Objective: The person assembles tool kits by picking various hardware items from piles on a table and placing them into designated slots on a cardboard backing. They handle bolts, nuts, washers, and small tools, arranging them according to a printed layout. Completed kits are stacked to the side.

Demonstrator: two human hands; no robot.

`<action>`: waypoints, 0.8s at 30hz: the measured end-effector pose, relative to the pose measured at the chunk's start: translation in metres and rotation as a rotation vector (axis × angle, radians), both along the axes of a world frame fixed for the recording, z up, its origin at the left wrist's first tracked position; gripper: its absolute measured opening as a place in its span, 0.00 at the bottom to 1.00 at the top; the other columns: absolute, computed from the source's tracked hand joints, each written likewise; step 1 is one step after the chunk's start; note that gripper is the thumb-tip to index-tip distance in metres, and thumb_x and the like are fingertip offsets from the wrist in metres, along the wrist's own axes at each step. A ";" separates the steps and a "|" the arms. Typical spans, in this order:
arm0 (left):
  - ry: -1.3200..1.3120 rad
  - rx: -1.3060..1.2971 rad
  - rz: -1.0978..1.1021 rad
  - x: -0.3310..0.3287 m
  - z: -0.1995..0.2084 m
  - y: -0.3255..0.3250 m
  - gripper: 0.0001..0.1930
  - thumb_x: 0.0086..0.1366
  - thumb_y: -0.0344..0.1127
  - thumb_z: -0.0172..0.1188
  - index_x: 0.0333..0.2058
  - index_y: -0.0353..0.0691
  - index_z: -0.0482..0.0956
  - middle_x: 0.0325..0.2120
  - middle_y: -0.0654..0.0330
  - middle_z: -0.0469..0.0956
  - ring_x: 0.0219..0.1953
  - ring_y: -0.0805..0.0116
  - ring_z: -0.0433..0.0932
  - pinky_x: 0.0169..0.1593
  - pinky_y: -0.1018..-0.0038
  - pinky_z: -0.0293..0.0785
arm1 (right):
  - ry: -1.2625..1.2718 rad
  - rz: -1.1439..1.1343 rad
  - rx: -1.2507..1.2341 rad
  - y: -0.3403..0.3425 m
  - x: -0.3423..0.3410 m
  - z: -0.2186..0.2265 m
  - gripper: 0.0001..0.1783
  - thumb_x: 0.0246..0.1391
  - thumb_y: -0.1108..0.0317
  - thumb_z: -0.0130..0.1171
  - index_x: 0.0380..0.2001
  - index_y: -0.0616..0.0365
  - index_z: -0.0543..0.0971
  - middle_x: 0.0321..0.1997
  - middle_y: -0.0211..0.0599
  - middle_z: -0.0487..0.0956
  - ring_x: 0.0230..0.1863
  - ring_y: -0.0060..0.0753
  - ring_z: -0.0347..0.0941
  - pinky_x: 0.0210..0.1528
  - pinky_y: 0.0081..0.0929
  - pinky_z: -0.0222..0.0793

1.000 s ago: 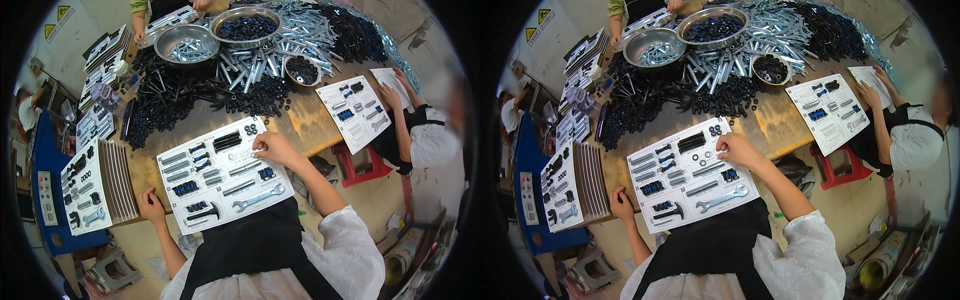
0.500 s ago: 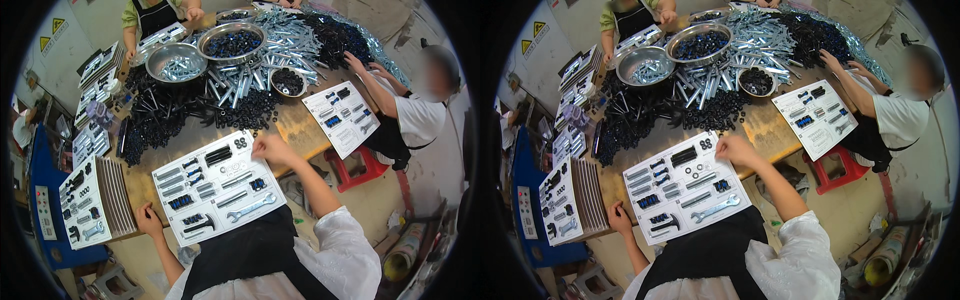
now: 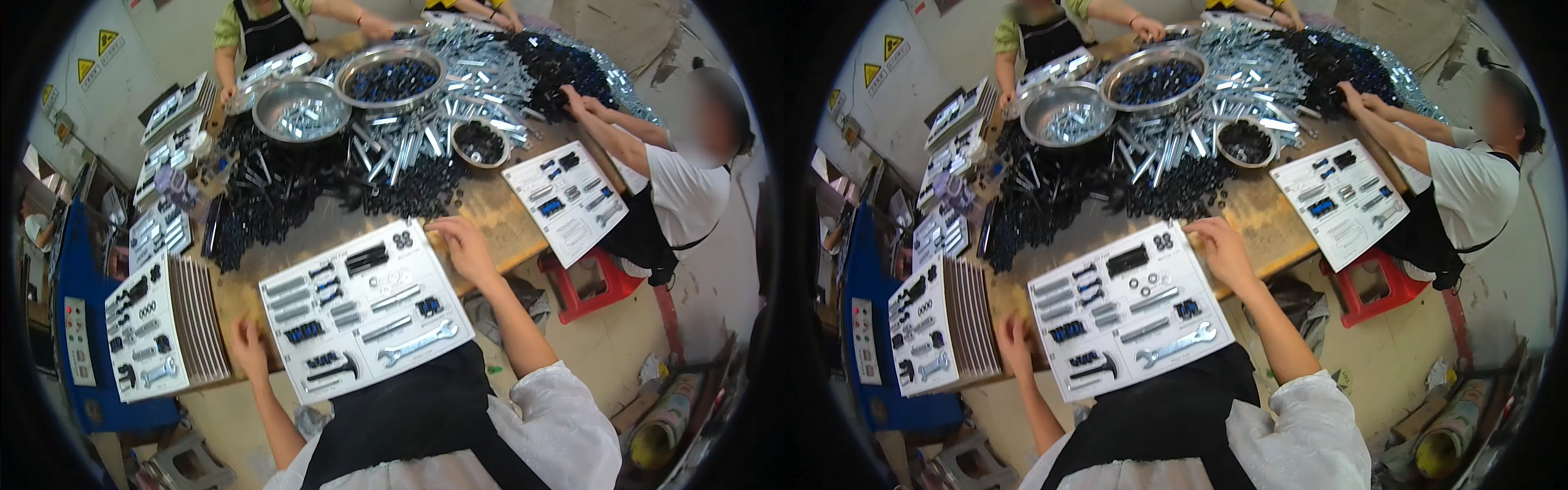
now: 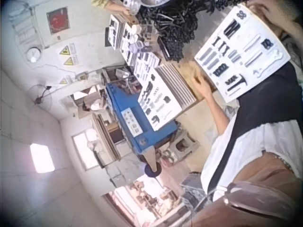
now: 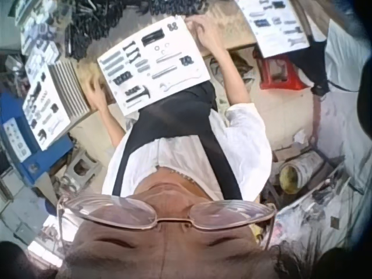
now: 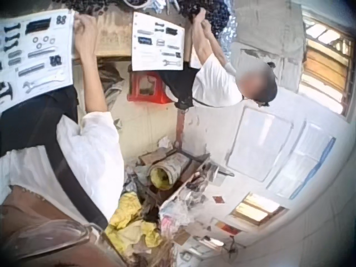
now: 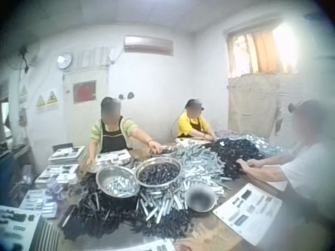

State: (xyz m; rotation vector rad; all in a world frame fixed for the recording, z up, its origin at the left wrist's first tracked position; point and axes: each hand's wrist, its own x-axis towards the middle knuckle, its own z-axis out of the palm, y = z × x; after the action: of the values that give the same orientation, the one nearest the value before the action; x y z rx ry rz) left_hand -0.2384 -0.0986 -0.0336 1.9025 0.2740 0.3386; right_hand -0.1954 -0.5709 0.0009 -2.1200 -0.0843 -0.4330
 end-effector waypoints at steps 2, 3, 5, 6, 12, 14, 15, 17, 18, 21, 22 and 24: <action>-0.140 0.145 -0.286 0.022 0.039 -0.050 0.12 0.67 0.24 0.53 0.47 0.37 0.81 0.37 0.64 0.78 0.36 0.74 0.73 0.42 0.78 0.70 | -0.027 0.076 -0.046 0.031 -0.019 -0.005 0.22 0.54 0.86 0.47 0.42 0.53 0.86 0.51 0.43 0.79 0.50 0.46 0.78 0.54 0.35 0.73; -0.140 0.215 -0.474 0.034 0.066 -0.085 0.12 0.62 0.22 0.53 0.41 0.37 0.83 0.37 0.59 0.79 0.35 0.69 0.75 0.41 0.75 0.71 | 0.016 0.089 -0.047 0.038 -0.024 -0.010 0.23 0.52 0.87 0.48 0.41 0.53 0.86 0.51 0.43 0.79 0.51 0.46 0.78 0.54 0.35 0.73; -0.088 0.423 -0.707 0.039 0.097 -0.154 0.13 0.55 0.25 0.55 0.36 0.45 0.87 0.32 0.57 0.77 0.33 0.57 0.77 0.40 0.67 0.74 | 0.070 0.113 -0.054 0.048 -0.029 -0.022 0.22 0.50 0.87 0.50 0.37 0.52 0.87 0.52 0.41 0.78 0.53 0.46 0.77 0.55 0.35 0.73; -0.108 0.618 -0.788 0.042 0.099 -0.178 0.11 0.55 0.29 0.57 0.34 0.47 0.87 0.28 0.59 0.74 0.33 0.57 0.77 0.38 0.64 0.75 | 0.058 0.122 -0.072 0.050 -0.030 -0.025 0.21 0.49 0.87 0.51 0.36 0.53 0.87 0.52 0.41 0.78 0.53 0.45 0.76 0.55 0.35 0.73; -0.258 0.880 -0.849 0.053 0.045 -0.223 0.10 0.55 0.32 0.61 0.35 0.47 0.88 0.28 0.60 0.73 0.34 0.61 0.76 0.39 0.64 0.72 | -0.026 0.109 -0.172 0.045 -0.036 -0.030 0.19 0.46 0.85 0.55 0.35 0.52 0.88 0.52 0.40 0.78 0.56 0.46 0.75 0.55 0.36 0.73; -0.288 0.863 -0.819 0.052 0.039 -0.226 0.13 0.54 0.30 0.60 0.37 0.46 0.89 0.26 0.60 0.71 0.30 0.60 0.76 0.35 0.63 0.75 | -0.005 0.091 -0.164 0.043 -0.040 -0.030 0.21 0.46 0.86 0.55 0.36 0.51 0.88 0.52 0.40 0.78 0.56 0.46 0.74 0.56 0.36 0.73; -0.291 0.853 -0.819 0.052 0.037 -0.226 0.12 0.54 0.30 0.60 0.37 0.46 0.89 0.26 0.60 0.71 0.30 0.60 0.76 0.35 0.63 0.75 | -0.012 0.085 -0.162 0.044 -0.038 -0.030 0.21 0.46 0.86 0.54 0.37 0.51 0.88 0.52 0.40 0.78 0.57 0.46 0.74 0.56 0.36 0.73; -0.278 0.830 -0.821 0.052 0.035 -0.226 0.11 0.55 0.31 0.60 0.36 0.45 0.88 0.27 0.60 0.72 0.31 0.61 0.76 0.36 0.64 0.74 | -0.011 0.085 -0.149 0.044 -0.038 -0.033 0.23 0.45 0.87 0.53 0.38 0.50 0.88 0.53 0.40 0.78 0.57 0.46 0.73 0.56 0.35 0.72; -0.265 0.820 -0.825 0.052 0.035 -0.227 0.10 0.55 0.31 0.61 0.35 0.45 0.88 0.27 0.60 0.72 0.32 0.61 0.76 0.37 0.63 0.74 | -0.009 0.087 -0.150 0.043 -0.036 -0.036 0.23 0.45 0.87 0.53 0.38 0.50 0.88 0.53 0.40 0.78 0.57 0.46 0.73 0.56 0.35 0.72; -0.237 0.811 -0.816 0.051 0.038 -0.225 0.09 0.56 0.32 0.61 0.35 0.44 0.88 0.28 0.60 0.73 0.34 0.62 0.77 0.38 0.64 0.74 | 0.000 0.097 -0.146 0.044 -0.035 -0.037 0.25 0.45 0.87 0.52 0.39 0.49 0.89 0.54 0.40 0.78 0.57 0.46 0.73 0.57 0.36 0.71; -0.231 0.810 -0.812 0.051 0.039 -0.225 0.09 0.56 0.32 0.61 0.35 0.44 0.88 0.28 0.60 0.73 0.34 0.62 0.77 0.38 0.64 0.74 | 0.007 0.094 -0.136 0.045 -0.035 -0.037 0.25 0.45 0.87 0.52 0.39 0.49 0.89 0.54 0.40 0.78 0.56 0.46 0.73 0.57 0.36 0.71; -0.252 0.808 -0.818 0.050 0.039 -0.226 0.10 0.55 0.31 0.61 0.35 0.44 0.88 0.27 0.60 0.73 0.32 0.61 0.77 0.37 0.64 0.74 | 0.021 0.086 -0.120 0.045 -0.036 -0.038 0.25 0.45 0.87 0.52 0.38 0.49 0.89 0.54 0.40 0.78 0.56 0.46 0.73 0.57 0.36 0.71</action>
State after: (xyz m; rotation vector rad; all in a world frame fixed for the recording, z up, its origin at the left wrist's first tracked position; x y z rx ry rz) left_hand -0.1882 -0.3246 0.0055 2.5141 -0.9255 0.1200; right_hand -0.2310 -0.5261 -0.0372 -2.2285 -0.1931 -0.3618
